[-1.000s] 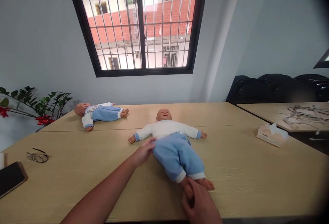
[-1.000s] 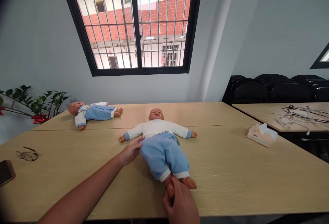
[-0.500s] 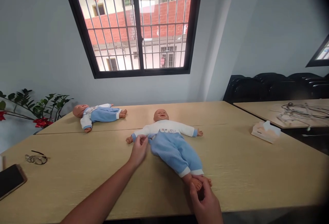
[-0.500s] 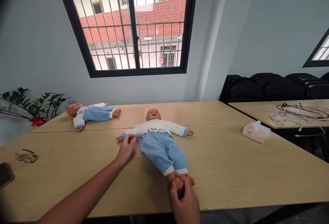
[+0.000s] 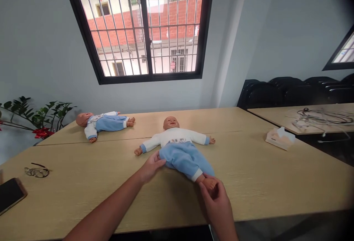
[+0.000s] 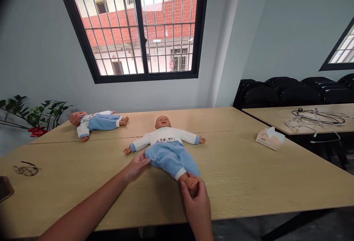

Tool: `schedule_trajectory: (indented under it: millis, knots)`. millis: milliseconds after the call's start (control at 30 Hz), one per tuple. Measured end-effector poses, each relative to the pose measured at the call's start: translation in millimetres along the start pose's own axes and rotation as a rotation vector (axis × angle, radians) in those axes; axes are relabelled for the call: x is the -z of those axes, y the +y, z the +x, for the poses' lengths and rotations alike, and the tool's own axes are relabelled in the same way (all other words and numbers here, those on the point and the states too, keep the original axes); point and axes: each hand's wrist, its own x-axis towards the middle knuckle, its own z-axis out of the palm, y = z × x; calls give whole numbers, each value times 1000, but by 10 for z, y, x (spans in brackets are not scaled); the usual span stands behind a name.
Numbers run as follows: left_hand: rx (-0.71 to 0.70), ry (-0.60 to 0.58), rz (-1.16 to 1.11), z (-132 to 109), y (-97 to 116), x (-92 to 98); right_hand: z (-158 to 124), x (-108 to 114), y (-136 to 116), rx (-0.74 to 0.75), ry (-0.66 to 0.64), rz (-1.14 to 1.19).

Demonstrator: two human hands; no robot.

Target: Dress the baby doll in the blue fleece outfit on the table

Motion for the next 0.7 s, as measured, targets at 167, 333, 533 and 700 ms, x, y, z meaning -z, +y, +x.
schedule_trajectory:
  millis: [167,333,533,700]
  knots:
    - [12,-233,555,-31,96,-12,158,-55,-262,59,-23,-22]
    - [13,-65,1054,125,40,-28,373,-35,-610,20,-30,36]
    - [12,82,1145,340,-85,56,514,50,-856,174,34,-198]
    - [-6,196,1208,455,-98,169,482,217,-894,191,31,-174]
